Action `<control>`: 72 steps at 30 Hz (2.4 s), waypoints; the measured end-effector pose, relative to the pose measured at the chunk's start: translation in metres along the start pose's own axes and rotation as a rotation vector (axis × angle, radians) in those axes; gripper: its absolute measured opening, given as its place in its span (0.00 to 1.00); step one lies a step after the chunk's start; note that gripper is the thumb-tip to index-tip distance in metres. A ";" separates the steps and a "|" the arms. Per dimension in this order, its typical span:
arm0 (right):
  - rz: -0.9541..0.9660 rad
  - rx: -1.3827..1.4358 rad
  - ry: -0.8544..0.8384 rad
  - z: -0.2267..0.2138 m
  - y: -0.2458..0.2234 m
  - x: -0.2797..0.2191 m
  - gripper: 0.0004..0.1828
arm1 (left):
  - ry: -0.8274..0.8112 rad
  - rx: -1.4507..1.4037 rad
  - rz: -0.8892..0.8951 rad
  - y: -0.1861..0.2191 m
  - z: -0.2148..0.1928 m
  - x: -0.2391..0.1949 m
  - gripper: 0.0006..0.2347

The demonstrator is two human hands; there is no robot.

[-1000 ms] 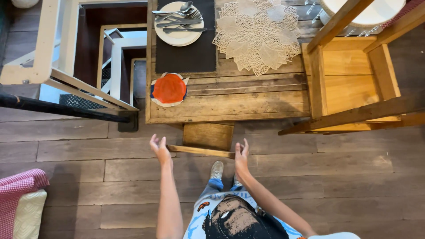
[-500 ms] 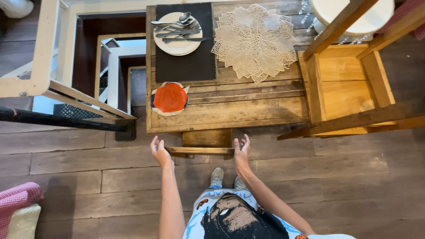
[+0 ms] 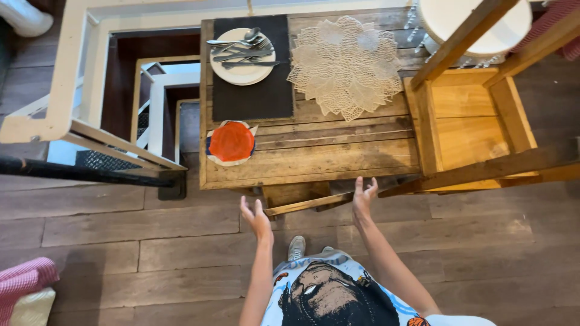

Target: Sanding and cleaning wooden chairs and stools.

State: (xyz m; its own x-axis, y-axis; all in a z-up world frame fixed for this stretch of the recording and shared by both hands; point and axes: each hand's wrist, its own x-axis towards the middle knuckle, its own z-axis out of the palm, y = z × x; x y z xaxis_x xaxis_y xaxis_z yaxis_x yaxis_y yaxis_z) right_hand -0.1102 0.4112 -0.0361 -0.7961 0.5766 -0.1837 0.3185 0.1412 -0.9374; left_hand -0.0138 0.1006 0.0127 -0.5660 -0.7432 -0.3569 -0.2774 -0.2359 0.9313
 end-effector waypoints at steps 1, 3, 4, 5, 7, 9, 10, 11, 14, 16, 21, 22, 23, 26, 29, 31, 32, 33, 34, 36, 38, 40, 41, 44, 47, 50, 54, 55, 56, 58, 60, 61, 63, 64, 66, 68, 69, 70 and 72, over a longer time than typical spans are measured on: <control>0.001 0.000 0.007 -0.002 0.007 -0.001 0.46 | -0.007 0.002 -0.001 0.003 0.000 0.002 0.24; 0.001 -0.083 -0.081 -0.004 0.021 -0.005 0.47 | 0.052 0.092 0.083 0.009 -0.001 0.005 0.28; 0.004 -0.085 -0.077 -0.001 0.020 -0.015 0.47 | 0.049 0.094 0.081 0.009 -0.003 0.011 0.28; 0.023 -0.058 -0.077 0.007 0.017 -0.025 0.48 | 0.064 0.077 0.073 0.010 -0.006 0.019 0.29; 0.045 -0.030 -0.079 0.015 0.007 -0.048 0.48 | 0.082 0.061 0.065 0.015 -0.014 0.034 0.31; 0.184 0.018 -0.127 0.017 -0.007 -0.072 0.48 | 0.071 0.077 0.039 0.022 -0.021 0.046 0.31; 0.183 0.018 -0.126 0.022 0.003 -0.073 0.48 | 0.070 0.076 0.039 0.019 -0.023 0.053 0.31; 0.124 0.006 -0.134 0.026 0.013 -0.074 0.45 | 0.068 0.090 0.061 0.017 -0.026 0.060 0.31; 0.135 0.056 -0.127 0.037 0.001 -0.075 0.42 | 0.028 0.123 0.121 0.013 -0.027 0.069 0.27; 0.208 0.119 -0.106 0.038 -0.013 -0.065 0.42 | -0.017 0.144 0.160 0.006 -0.022 0.070 0.24; 0.067 0.109 -0.075 0.030 -0.029 -0.016 0.33 | -0.143 0.136 0.198 0.002 0.006 0.046 0.19; 0.067 0.110 -0.069 0.028 -0.038 -0.017 0.33 | -0.149 0.136 0.198 0.005 0.009 0.046 0.19; 0.084 0.003 -0.107 0.024 -0.047 -0.018 0.32 | -0.105 0.125 0.201 0.007 0.012 0.045 0.21; 0.061 -0.132 -0.119 0.029 -0.045 -0.018 0.32 | -0.038 0.096 0.205 0.018 0.016 0.049 0.25; 0.013 -0.106 -0.095 0.034 -0.031 -0.023 0.32 | -0.007 0.089 0.210 0.025 0.012 0.055 0.29; -0.002 -0.049 -0.089 0.037 -0.039 -0.031 0.33 | -0.005 0.093 0.218 0.030 0.011 0.061 0.30; 0.063 -0.074 -0.116 0.038 -0.048 -0.036 0.34 | 0.001 0.078 0.197 0.033 0.011 0.064 0.31; 0.128 -0.101 -0.143 0.039 -0.058 -0.041 0.35 | 0.008 0.063 0.174 0.036 0.011 0.066 0.32; 0.132 -0.101 -0.137 0.043 -0.056 -0.041 0.35 | 0.002 0.067 0.172 0.035 0.011 0.072 0.32; 0.047 -0.123 -0.119 0.047 -0.048 -0.041 0.36 | 0.021 0.114 0.187 0.030 0.010 0.079 0.34; 0.073 -0.110 -0.120 0.049 -0.047 -0.045 0.37 | 0.041 0.133 0.148 0.039 0.011 0.079 0.35; 0.091 -0.092 -0.128 0.054 -0.040 -0.045 0.38 | 0.068 0.144 0.116 0.047 0.013 0.080 0.37; 0.041 -0.128 -0.101 0.056 -0.035 -0.043 0.40 | 0.093 0.095 0.076 0.051 0.015 0.080 0.38; -0.053 -0.183 -0.035 0.061 -0.035 -0.042 0.42 | 0.123 0.071 0.032 0.046 0.019 0.088 0.38; -0.087 -0.208 0.004 0.056 -0.048 -0.050 0.42 | 0.131 0.116 0.069 0.026 0.014 0.088 0.36; -0.095 -0.223 0.025 0.059 -0.050 -0.041 0.42 | 0.129 0.096 0.111 0.026 0.019 0.089 0.34; -0.134 -0.344 0.120 0.056 -0.047 -0.027 0.45 | 0.126 0.133 0.118 0.023 0.029 0.085 0.33; -0.137 -0.346 0.110 0.056 -0.052 -0.028 0.45 | 0.136 0.132 0.117 0.026 0.030 0.081 0.33; -0.092 -0.351 0.129 0.056 -0.056 -0.030 0.45 | 0.139 0.119 0.113 0.030 0.030 0.078 0.32; -0.045 -0.354 0.140 0.058 -0.058 -0.033 0.46 | 0.149 0.110 0.112 0.035 0.026 0.077 0.32; -0.079 -0.430 0.201 0.048 -0.053 -0.033 0.45 | 0.072 -0.022 0.098 0.036 0.021 0.071 0.33; -0.080 -0.426 0.208 0.046 -0.060 -0.030 0.45 | 0.065 -0.025 0.102 0.036 0.020 0.075 0.33; -0.200 -0.527 0.199 0.043 -0.073 -0.030 0.47 | 0.122 0.423 0.183 0.037 0.014 0.083 0.37; -0.193 -0.524 0.209 0.043 -0.093 -0.031 0.47 | 0.112 0.427 0.188 0.055 0.012 0.083 0.37; -0.430 -0.548 0.140 0.039 -0.129 -0.038 0.48 | 0.052 0.666 0.451 0.090 0.005 0.080 0.39; -0.465 -0.548 0.114 0.047 -0.149 -0.044 0.44 | -0.035 0.861 0.598 0.094 0.000 0.100 0.35; -0.513 -0.538 0.080 0.055 -0.160 -0.045 0.41 | -0.108 1.045 0.752 0.098 0.000 0.115 0.31; -0.504 -0.533 0.096 0.064 -0.166 -0.050 0.41 | -0.121 1.046 0.766 0.106 0.004 0.124 0.31; -0.605 -0.596 0.057 0.083 -0.178 -0.058 0.38 | -0.330 1.037 0.835 0.123 0.015 0.143 0.30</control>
State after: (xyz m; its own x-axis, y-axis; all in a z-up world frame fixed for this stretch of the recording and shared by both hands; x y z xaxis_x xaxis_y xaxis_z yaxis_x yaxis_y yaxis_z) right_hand -0.1634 0.2852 0.1171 -0.8946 0.3024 0.3290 0.0768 0.8293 -0.5535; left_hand -0.1406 -0.0257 0.0755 -0.9663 -0.2152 0.1412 -0.1316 0.8846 0.4475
